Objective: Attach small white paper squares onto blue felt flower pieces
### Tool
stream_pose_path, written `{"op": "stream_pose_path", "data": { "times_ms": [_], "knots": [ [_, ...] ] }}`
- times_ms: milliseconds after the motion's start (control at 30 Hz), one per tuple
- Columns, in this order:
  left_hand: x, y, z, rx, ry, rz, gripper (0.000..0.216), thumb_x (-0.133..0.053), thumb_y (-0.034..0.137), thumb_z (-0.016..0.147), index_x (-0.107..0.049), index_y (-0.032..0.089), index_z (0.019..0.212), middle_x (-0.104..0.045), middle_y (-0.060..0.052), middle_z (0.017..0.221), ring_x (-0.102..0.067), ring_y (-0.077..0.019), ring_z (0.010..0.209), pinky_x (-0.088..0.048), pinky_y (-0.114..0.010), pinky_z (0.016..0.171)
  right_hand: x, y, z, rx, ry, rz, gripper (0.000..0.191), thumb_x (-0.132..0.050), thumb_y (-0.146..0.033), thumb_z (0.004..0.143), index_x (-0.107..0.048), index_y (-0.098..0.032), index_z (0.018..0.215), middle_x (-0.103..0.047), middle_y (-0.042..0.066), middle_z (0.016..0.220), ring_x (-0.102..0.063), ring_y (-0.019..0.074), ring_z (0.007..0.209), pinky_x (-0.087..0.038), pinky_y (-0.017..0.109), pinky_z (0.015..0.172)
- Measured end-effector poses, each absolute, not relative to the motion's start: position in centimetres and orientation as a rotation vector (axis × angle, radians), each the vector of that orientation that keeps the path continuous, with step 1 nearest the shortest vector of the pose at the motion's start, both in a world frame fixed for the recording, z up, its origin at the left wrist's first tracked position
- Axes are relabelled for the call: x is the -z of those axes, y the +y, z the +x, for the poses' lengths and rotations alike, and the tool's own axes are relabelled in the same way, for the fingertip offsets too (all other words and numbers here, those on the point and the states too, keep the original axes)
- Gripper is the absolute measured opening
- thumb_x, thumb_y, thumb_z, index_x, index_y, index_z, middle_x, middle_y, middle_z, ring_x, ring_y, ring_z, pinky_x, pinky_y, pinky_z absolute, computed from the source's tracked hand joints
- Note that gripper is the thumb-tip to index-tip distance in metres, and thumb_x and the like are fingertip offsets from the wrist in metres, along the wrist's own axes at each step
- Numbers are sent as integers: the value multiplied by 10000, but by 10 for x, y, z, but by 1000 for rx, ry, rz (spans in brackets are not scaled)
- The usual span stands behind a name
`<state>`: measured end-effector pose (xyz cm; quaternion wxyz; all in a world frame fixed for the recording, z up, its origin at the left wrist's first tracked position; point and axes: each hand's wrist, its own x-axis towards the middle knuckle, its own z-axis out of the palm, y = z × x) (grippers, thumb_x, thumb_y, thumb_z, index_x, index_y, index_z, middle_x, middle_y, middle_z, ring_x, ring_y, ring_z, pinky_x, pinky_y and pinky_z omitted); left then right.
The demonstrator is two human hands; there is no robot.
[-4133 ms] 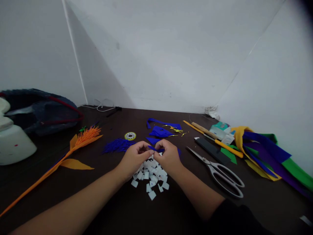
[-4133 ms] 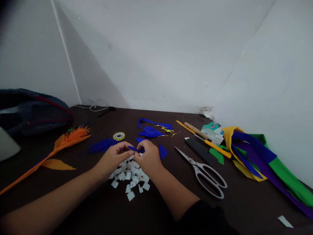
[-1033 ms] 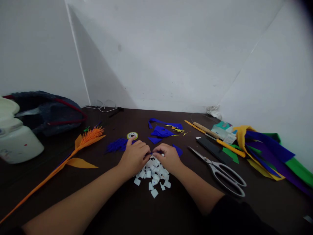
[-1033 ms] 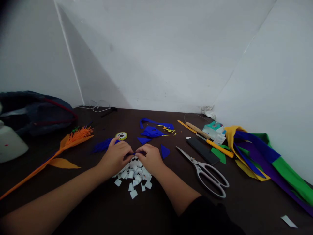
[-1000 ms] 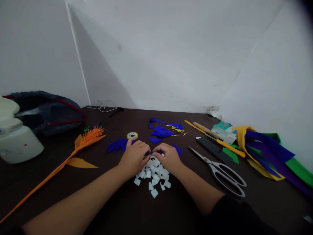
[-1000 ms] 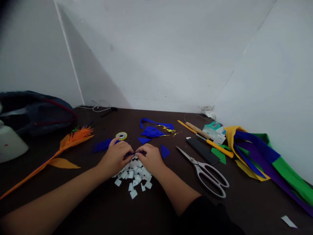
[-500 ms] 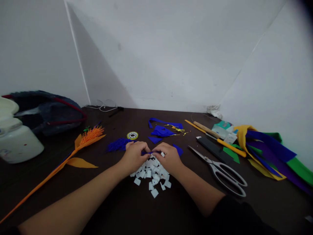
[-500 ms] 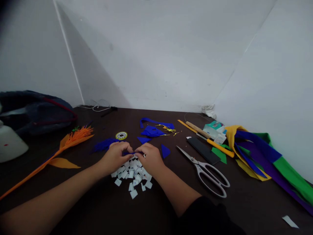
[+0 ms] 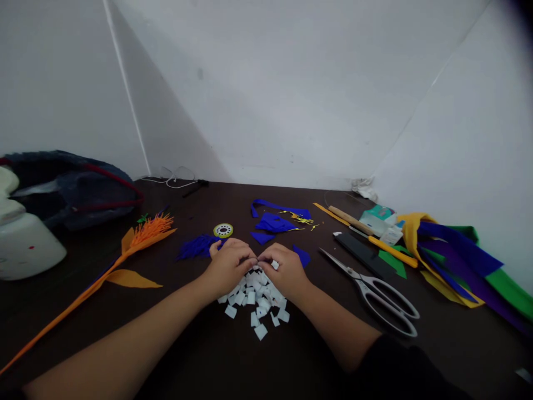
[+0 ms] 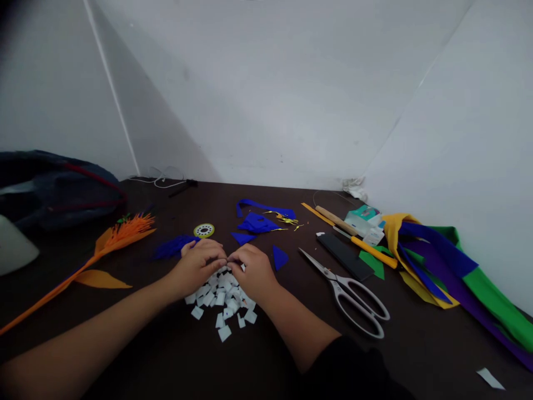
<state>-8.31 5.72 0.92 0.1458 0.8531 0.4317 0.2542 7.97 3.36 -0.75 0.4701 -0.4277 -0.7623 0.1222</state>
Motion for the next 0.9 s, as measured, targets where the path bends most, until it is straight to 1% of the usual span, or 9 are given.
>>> {"op": "stream_pose_path", "data": {
  "times_ms": [100, 200, 333, 400, 533, 600, 700, 800, 900],
  "knots": [
    [-10, 56, -82, -795, 1278, 2495, 67, -527, 256, 715, -588, 235, 697, -598, 7, 831, -447, -209, 928, -120, -502, 885, 5, 33, 79, -373, -1812, -1104, 70, -580, -138, 665, -612, -196, 687, -585, 1, 677, -536, 121, 649, -429, 255, 611],
    [-13, 50, -82, -853, 1275, 2566, 17, -543, 224, 696, -559, 219, 696, -577, 8, 819, -446, -210, 926, -127, -494, 882, 3, 33, 77, -572, -1687, -1176, 51, -597, -147, 641, -618, -186, 666, -599, 2, 664, -541, 121, 629, -433, 259, 599],
    [-19, 41, -81, -913, 1268, 2685, 43, -517, 178, 706, -540, 210, 688, -569, 9, 807, -436, -209, 937, -97, -497, 893, 7, 34, 75, -923, -1469, -1160, 69, -600, -189, 627, -612, -173, 692, -617, 3, 661, -554, 123, 613, -447, 257, 579],
    [-21, 37, -81, -941, 1270, 2759, 63, -498, 170, 720, -538, 209, 692, -574, 5, 818, -429, -212, 953, -72, -501, 905, 9, 34, 74, -1007, -1384, -1145, 79, -600, -196, 620, -603, -165, 693, -608, 0, 640, -550, 119, 592, -445, 247, 559],
    [-20, 34, -79, -971, 1274, 2814, 65, -491, 178, 732, -536, 212, 701, -585, 0, 821, -434, -209, 953, -59, -496, 915, 10, 34, 73, -1000, -1356, -1138, 68, -599, -190, 615, -595, -164, 678, -598, -2, 625, -542, 118, 577, -441, 245, 545],
    [-18, 36, -79, -974, 1281, 2775, 49, -509, 175, 718, -533, 217, 715, -588, 8, 817, -446, -201, 937, -84, -484, 908, 9, 34, 74, -1008, -1358, -1115, 108, -593, -199, 629, -610, -170, 732, -615, 6, 661, -556, 126, 604, -450, 259, 569],
    [-15, 38, -79, -991, 1295, 2713, 48, -521, 182, 706, -532, 220, 734, -590, 14, 815, -458, -194, 922, -117, -465, 897, 8, 33, 75, -1045, -1369, -1056, 188, -611, -220, 627, -629, -178, 810, -643, 21, 736, -580, 141, 677, -462, 294, 644],
    [-16, 38, -78, -1014, 1298, 2695, 32, -517, 205, 716, -537, 217, 737, -595, 9, 807, -464, -192, 912, -129, -455, 895, 7, 33, 75, -995, -1401, -1053, 140, -625, -220, 619, -649, -178, 751, -649, 23, 741, -580, 144, 709, -456, 304, 687],
    [-17, 36, -77, -1033, 1308, 2706, 33, -509, 226, 732, -540, 216, 726, -600, 5, 796, -465, -190, 906, -122, -458, 898, 7, 33, 75, -917, -1433, -1112, 93, -604, -217, 638, -648, -179, 710, -639, 15, 698, -567, 135, 668, -450, 287, 644]
  ]
}}
